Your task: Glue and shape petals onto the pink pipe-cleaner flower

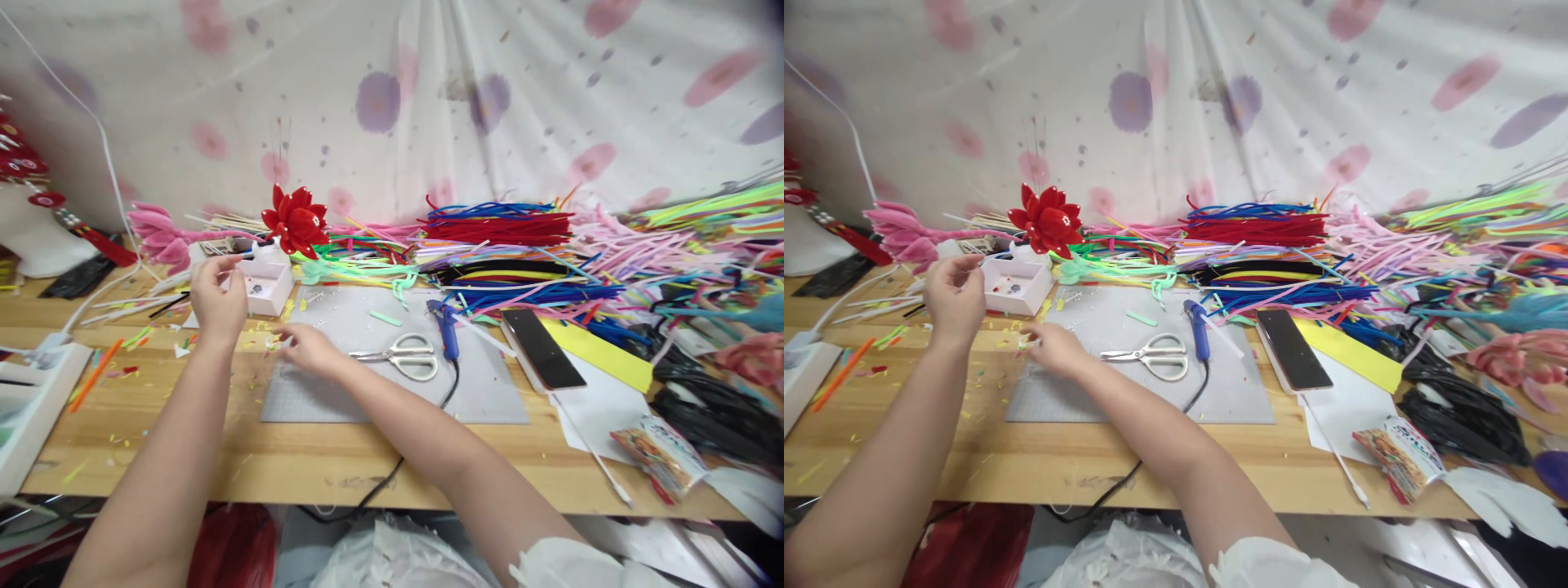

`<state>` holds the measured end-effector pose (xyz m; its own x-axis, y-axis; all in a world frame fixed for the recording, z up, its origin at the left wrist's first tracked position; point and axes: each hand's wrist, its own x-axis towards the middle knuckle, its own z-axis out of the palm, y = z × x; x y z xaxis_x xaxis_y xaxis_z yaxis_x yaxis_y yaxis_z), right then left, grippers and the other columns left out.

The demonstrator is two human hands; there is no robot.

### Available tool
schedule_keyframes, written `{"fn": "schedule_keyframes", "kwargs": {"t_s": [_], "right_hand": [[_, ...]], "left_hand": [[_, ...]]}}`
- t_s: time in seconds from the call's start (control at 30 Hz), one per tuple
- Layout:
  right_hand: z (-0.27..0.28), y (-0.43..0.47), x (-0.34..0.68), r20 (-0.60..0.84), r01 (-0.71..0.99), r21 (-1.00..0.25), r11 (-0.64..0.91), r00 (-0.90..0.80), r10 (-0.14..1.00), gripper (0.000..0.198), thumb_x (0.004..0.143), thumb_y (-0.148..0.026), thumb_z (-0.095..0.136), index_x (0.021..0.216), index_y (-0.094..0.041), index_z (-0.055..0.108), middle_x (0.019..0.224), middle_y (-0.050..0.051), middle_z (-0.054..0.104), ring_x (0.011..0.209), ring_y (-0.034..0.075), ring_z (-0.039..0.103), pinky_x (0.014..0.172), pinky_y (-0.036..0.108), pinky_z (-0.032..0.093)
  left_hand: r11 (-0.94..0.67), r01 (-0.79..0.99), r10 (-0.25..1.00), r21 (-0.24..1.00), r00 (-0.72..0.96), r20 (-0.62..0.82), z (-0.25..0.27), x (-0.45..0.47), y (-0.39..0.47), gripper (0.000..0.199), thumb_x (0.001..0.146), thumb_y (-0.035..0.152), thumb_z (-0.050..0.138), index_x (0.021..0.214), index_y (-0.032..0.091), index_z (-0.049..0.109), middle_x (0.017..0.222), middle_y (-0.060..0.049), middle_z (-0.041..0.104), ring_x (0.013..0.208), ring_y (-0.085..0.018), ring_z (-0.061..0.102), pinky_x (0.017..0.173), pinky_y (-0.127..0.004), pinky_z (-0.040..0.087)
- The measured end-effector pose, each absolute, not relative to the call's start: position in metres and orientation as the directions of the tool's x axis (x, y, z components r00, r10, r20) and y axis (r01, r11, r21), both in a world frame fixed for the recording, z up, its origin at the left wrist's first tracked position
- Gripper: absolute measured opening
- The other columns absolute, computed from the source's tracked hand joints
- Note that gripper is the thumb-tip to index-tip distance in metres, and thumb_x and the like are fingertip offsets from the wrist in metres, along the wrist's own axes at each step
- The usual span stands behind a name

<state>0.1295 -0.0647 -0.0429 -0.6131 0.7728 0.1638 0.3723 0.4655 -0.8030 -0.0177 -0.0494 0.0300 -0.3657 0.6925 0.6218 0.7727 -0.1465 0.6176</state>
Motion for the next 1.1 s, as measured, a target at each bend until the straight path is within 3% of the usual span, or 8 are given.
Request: {"fn": "schedule_keyframes", "kwargs": {"t_s": [0.07,0.13,0.23,0.3,0.4,0.63,0.83,1.1], "right_hand": [[-0.037,-0.054,0.155,0.129,0.493,-0.769,0.407,-0.503,0.855,0.02,0.083,-0.018,0.051,0.098,-0.018,0.062,0.101,0.004,0.066,0.09,0.014,0.058,0.082,0.025,0.042],[-0.032,-0.044,0.188,0.15,0.611,-0.696,0.377,-0.389,0.909,0.023,0.085,-0.013,0.045,0.1,-0.017,0.062,0.106,0.007,0.064,0.097,0.015,0.056,0.088,0.027,0.04],[-0.029,-0.037,0.233,0.18,0.771,-0.54,0.336,-0.284,0.942,0.032,0.083,-0.007,0.04,0.109,-0.014,0.059,0.108,0.01,0.062,0.102,0.018,0.053,0.091,0.03,0.037],[-0.031,-0.037,0.254,0.165,0.852,-0.414,0.319,-0.275,0.947,0.035,0.082,-0.005,0.04,0.112,-0.011,0.057,0.11,0.013,0.06,0.104,0.021,0.051,0.091,0.031,0.036],[-0.036,-0.039,0.269,0.095,0.917,-0.269,0.293,-0.277,0.956,0.035,0.082,-0.006,0.04,0.113,-0.009,0.055,0.11,0.015,0.058,0.104,0.024,0.05,0.09,0.032,0.036],[-0.046,-0.034,0.266,0.081,0.937,-0.241,0.253,-0.241,0.967,0.033,0.084,-0.007,0.037,0.112,-0.014,0.054,0.105,0.014,0.059,0.101,0.023,0.052,0.087,0.032,0.037],[-0.053,-0.019,0.251,0.128,0.907,-0.293,0.303,-0.277,0.952,0.038,0.082,-0.005,0.035,0.114,-0.011,0.055,0.112,0.017,0.057,0.107,0.024,0.049,0.091,0.036,0.038],[-0.062,0.009,0.189,0.098,0.822,-0.455,0.341,-0.334,0.937,0.058,0.077,0.001,0.034,0.135,-0.002,0.033,0.138,0.023,0.038,0.129,0.023,0.034,0.105,0.037,0.028]], "left_hand": [[-0.165,0.782,0.683,0.601,-0.349,0.642,0.023,-0.004,-0.054,0.022,0.079,0.018,0.045,0.095,0.018,0.06,0.098,-0.006,0.058,0.098,-0.018,0.053,0.087,-0.032,0.043],[-0.212,0.742,0.784,0.636,-0.259,0.564,0.004,0.024,-0.06,0.022,0.08,0.021,0.043,0.096,0.018,0.059,0.098,-0.006,0.061,0.095,-0.018,0.056,0.084,-0.032,0.045],[-0.311,0.636,0.939,0.706,0.09,0.333,-0.03,0.077,-0.074,0.028,0.084,0.027,0.04,0.107,0.018,0.054,0.103,-0.008,0.062,0.094,-0.018,0.059,0.085,-0.034,0.046],[-0.401,0.563,0.902,0.723,0.379,0.206,-0.047,0.108,-0.083,0.035,0.084,0.029,0.041,0.117,0.017,0.048,0.116,-0.01,0.059,0.106,-0.019,0.055,0.092,-0.035,0.043],[-0.449,0.57,0.852,0.688,0.506,0.138,-0.058,0.131,-0.087,0.043,0.087,0.035,0.038,0.125,0.014,0.042,0.126,-0.013,0.053,0.116,-0.02,0.05,0.099,-0.036,0.039],[-0.491,0.732,0.84,0.472,0.542,0.032,-0.062,0.119,-0.064,0.06,0.089,0.049,0.025,0.133,0.011,0.039,0.143,-0.015,0.034,0.135,-0.021,0.025,0.112,-0.042,0.015],[-0.333,0.889,0.941,0.315,0.336,0.046,-0.073,0.076,-0.054,0.066,0.088,0.051,0.025,0.134,0.006,0.038,0.145,-0.017,0.028,0.137,-0.023,0.021,0.112,-0.041,0.014],[-0.322,0.903,0.946,0.286,0.314,0.073,-0.076,0.041,-0.049,0.064,0.087,0.05,0.03,0.135,0.008,0.037,0.144,-0.017,0.031,0.136,-0.023,0.024,0.111,-0.042,0.017]]}}
